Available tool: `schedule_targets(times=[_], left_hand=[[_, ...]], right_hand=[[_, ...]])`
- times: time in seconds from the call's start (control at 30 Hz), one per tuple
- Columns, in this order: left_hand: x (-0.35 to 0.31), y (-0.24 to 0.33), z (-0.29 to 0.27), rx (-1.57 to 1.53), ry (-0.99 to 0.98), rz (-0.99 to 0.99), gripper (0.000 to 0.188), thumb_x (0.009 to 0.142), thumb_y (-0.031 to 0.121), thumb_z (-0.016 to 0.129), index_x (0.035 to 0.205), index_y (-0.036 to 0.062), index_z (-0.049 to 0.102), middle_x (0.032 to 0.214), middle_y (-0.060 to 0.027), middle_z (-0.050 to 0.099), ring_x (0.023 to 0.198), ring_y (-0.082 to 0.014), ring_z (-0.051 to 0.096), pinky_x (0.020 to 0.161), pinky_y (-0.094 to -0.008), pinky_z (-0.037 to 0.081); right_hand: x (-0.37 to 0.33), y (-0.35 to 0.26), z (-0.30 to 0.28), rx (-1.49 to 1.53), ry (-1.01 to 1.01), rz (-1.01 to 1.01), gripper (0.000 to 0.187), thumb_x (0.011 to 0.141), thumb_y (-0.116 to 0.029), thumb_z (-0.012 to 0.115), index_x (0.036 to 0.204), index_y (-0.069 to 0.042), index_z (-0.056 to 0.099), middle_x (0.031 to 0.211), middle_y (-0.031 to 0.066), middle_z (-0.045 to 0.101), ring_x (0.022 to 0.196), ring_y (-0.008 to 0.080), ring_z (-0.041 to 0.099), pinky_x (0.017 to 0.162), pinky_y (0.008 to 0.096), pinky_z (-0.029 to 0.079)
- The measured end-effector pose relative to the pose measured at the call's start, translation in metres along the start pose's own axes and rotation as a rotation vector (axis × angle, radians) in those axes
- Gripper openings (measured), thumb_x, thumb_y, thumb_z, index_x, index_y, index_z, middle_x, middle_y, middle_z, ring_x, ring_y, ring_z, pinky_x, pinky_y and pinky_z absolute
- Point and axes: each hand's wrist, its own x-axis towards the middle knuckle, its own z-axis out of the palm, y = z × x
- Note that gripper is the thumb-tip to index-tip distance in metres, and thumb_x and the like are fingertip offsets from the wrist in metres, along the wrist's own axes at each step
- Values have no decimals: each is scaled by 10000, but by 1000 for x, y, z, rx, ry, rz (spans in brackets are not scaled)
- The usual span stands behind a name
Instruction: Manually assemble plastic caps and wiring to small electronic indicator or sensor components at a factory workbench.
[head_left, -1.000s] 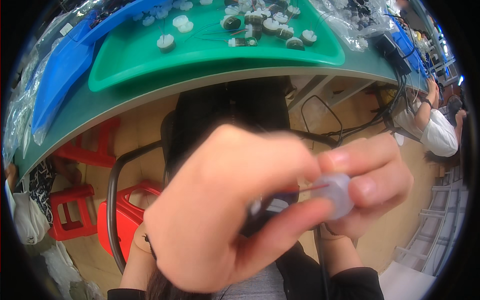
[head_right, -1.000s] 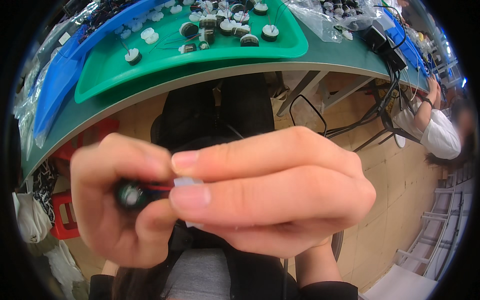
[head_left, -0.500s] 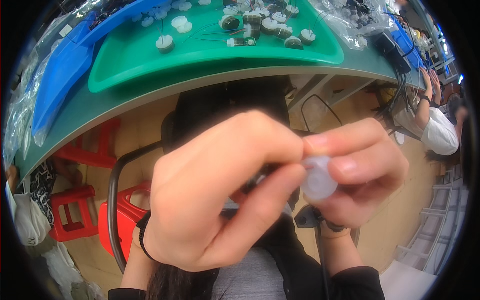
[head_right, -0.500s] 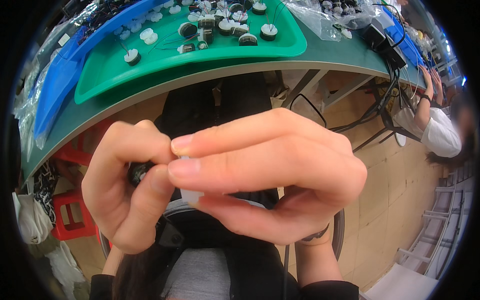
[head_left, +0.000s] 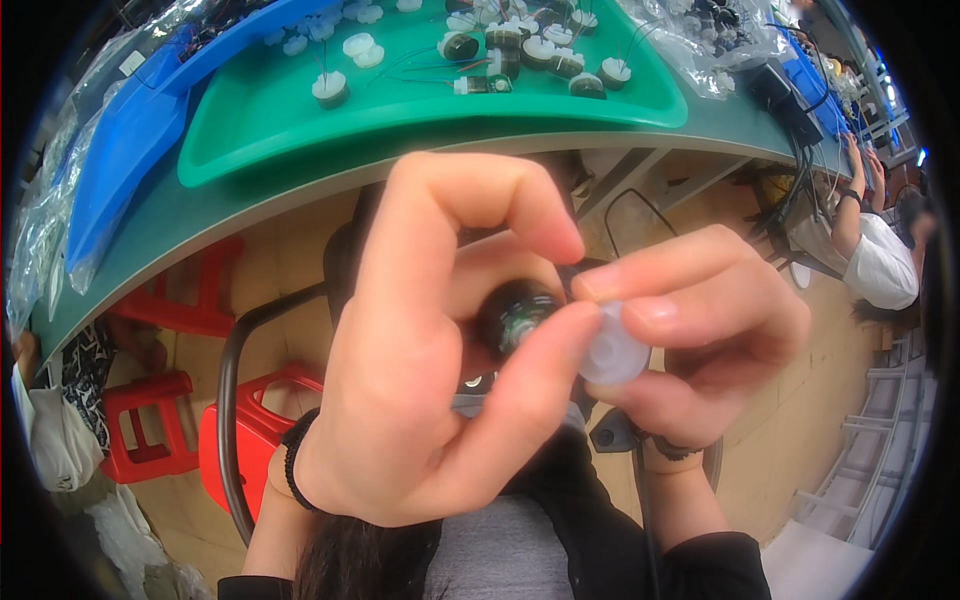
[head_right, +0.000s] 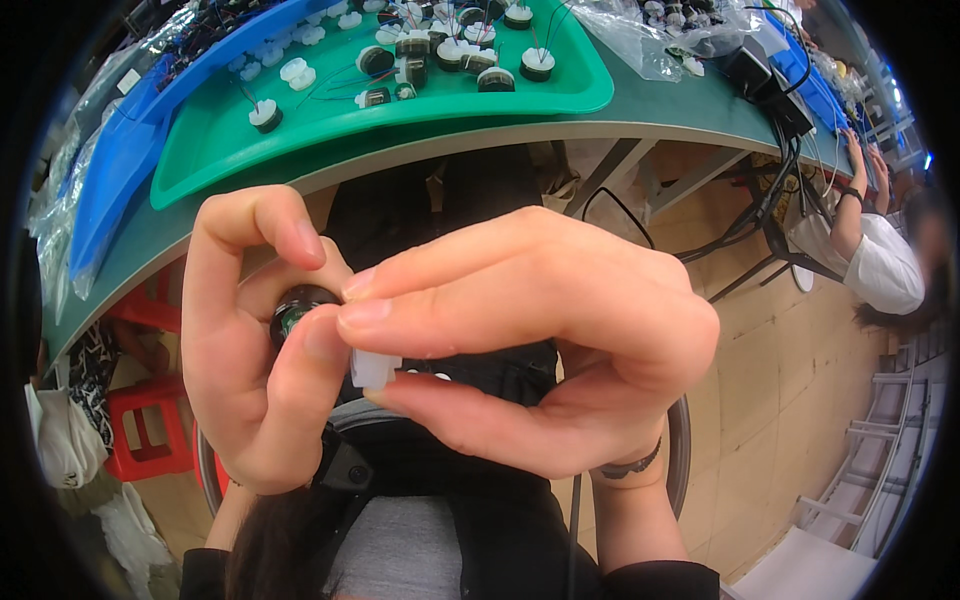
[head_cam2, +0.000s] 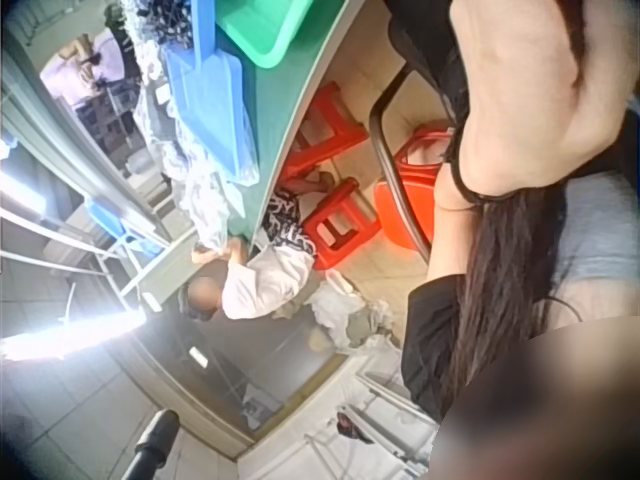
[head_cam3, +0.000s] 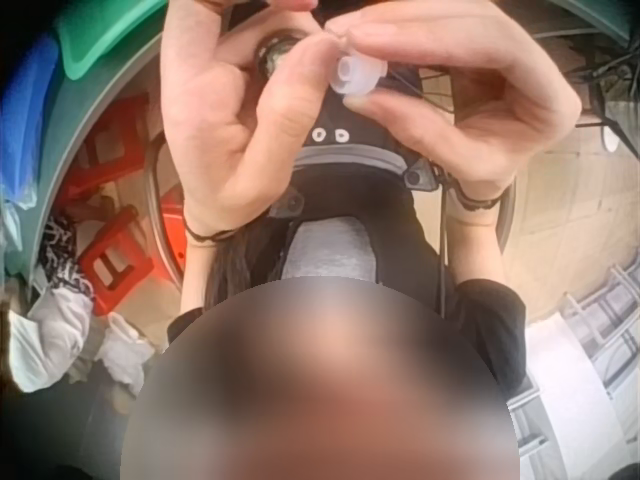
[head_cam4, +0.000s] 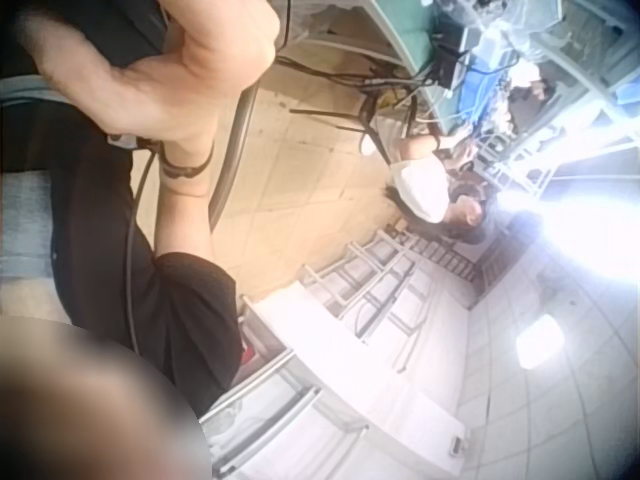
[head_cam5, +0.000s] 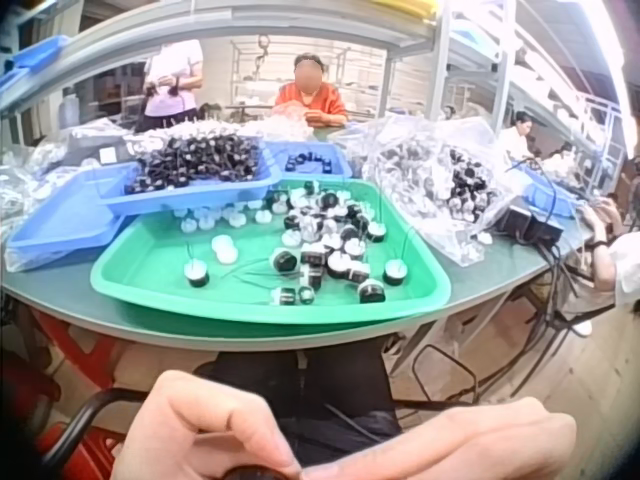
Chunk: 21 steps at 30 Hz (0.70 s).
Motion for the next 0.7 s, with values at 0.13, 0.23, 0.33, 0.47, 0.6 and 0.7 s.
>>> schedule_targets(times=[0.13, 0.23, 0.33, 0.47, 0.6, 0.7], left_hand=[[2, -4, -7, -85, -84, -38, 363, 795, 79, 532, 1080, -43, 344, 915, -120, 486, 699, -88, 478, 615, -189, 380], [0, -11, -5, -200, -40, -15, 484, 756, 86, 604, 1128, -65, 333, 976, -185, 519, 736, -127, 525, 646, -211, 422], [1, -16, -7, -118, 33, 125, 543, 687, 74, 725, 1097, -85, 408, 976, -237, 558, 824, -213, 584, 726, -272, 482], [-2, -19, -9, -131, -4, 149, 371, 703, -16, 689, 1008, -68, 485, 968, -242, 569, 846, -219, 598, 731, -284, 505], [-6, -21, -9, -112, 12, 269, 345, 693, -96, 660, 999, -52, 507, 963, -252, 568, 832, -217, 608, 694, -271, 529], [-6, -21, -12, -54, -15, 297, 365, 675, -115, 665, 998, -51, 508, 970, -260, 563, 838, -229, 608, 690, -276, 532]], right_hand=[[2, 1, -5, -7, -37, 14, 310, 663, -63, 734, 913, 10, 566, 872, 231, 610, 770, 243, 625, 661, 276, 515], [1, 0, -3, 13, 20, 61, 321, 677, -97, 733, 915, 23, 555, 887, 230, 605, 768, 250, 623, 675, 290, 516], [-1, -1, -1, 109, 109, 161, 325, 692, -125, 723, 915, 38, 552, 886, 236, 595, 767, 257, 618, 679, 293, 511], [1, -2, 1, 98, 117, 117, 295, 704, -153, 701, 893, 31, 571, 859, 234, 583, 748, 244, 603, 653, 277, 501], [6, 5, 4, 32, 159, -63, 262, 710, -166, 691, 871, 14, 587, 824, 209, 574, 685, 214, 578, 619, 257, 485], [4, 1, 5, 28, 156, -7, 267, 721, -186, 702, 862, 7, 585, 804, 185, 576, 689, 203, 572, 606, 248, 479]])
